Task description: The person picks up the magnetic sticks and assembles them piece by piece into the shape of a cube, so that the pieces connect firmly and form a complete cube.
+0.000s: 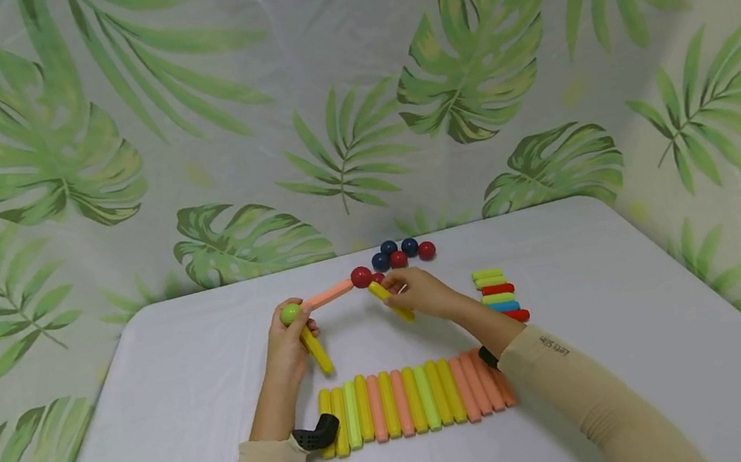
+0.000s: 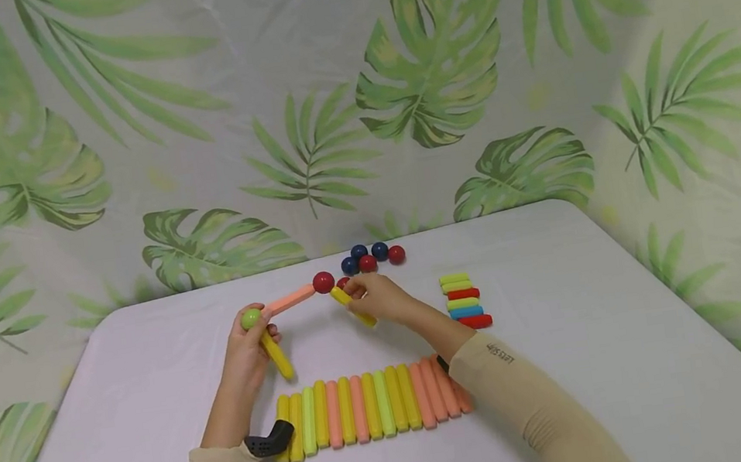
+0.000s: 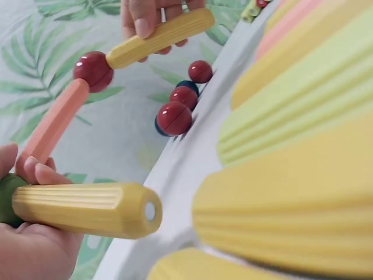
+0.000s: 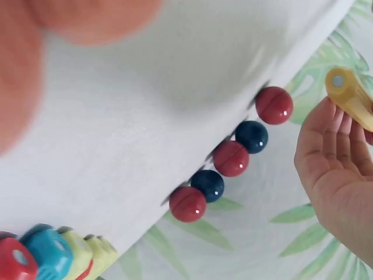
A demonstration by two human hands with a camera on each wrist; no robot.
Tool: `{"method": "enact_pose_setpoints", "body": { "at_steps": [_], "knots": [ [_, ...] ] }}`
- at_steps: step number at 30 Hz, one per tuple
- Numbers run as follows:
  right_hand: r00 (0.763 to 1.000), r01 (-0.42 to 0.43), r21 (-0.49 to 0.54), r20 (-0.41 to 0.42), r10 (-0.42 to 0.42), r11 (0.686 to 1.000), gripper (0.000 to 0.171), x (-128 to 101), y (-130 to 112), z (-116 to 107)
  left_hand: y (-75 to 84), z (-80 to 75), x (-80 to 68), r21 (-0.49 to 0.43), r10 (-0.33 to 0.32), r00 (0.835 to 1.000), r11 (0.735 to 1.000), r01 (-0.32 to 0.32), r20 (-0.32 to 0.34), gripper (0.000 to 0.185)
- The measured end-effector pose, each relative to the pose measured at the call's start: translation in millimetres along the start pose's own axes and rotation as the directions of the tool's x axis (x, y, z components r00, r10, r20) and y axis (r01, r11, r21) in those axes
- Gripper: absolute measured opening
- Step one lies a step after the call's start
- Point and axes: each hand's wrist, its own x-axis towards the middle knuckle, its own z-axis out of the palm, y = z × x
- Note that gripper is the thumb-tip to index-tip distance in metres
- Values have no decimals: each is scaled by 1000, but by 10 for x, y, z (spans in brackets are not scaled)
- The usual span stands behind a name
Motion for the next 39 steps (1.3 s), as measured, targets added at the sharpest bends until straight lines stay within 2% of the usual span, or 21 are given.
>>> {"method": "enact_pose_setpoints", "body": {
  "at_steps": [6,9,11,13,15,18,19,21,25,30,33,35,39],
  "knots": [
    [998,-16,-49,62,20,999,24,226,-13,114,8,-146,65,-89,-72,997,994,69,-26,13],
    [996,-41,-92,70,47,995,25,326,35,165,-5,-180,89,-90,-98,995,991,97,-3,15],
    [996,-56,-135,66,65,989,25,379,67,189,-15,-193,96,-47,-109,994,993,109,11,19],
    [995,-70,-179,57,81,981,26,413,88,206,-24,-212,97,88,-112,994,990,111,8,24],
    [994,-86,-207,51,99,974,26,438,105,217,-28,-239,91,273,-99,995,957,96,-6,30],
    [992,-100,-251,43,115,963,27,458,122,223,-24,-301,76,531,-63,998,846,56,-4,34],
    [992,-107,-262,42,122,959,28,462,128,225,-23,-322,76,585,-56,998,810,43,4,35],
    [991,-111,-281,45,128,953,29,462,135,228,-20,-368,81,641,-61,998,767,31,25,36],
    [986,-129,-318,62,156,939,32,435,128,216,-7,-419,83,663,-103,994,746,62,23,38],
    [976,-120,-382,122,178,916,26,393,104,153,41,-445,74,640,-120,993,763,91,2,41],
    [972,-131,-392,128,195,911,21,401,112,159,61,-472,81,634,-134,991,766,104,0,41],
    [970,-155,-378,116,213,913,22,412,112,181,74,-478,72,650,-145,989,752,106,7,40],
    [973,-170,-355,89,214,919,25,431,110,229,116,-459,17,699,-195,980,706,119,30,35]
  ]
}}
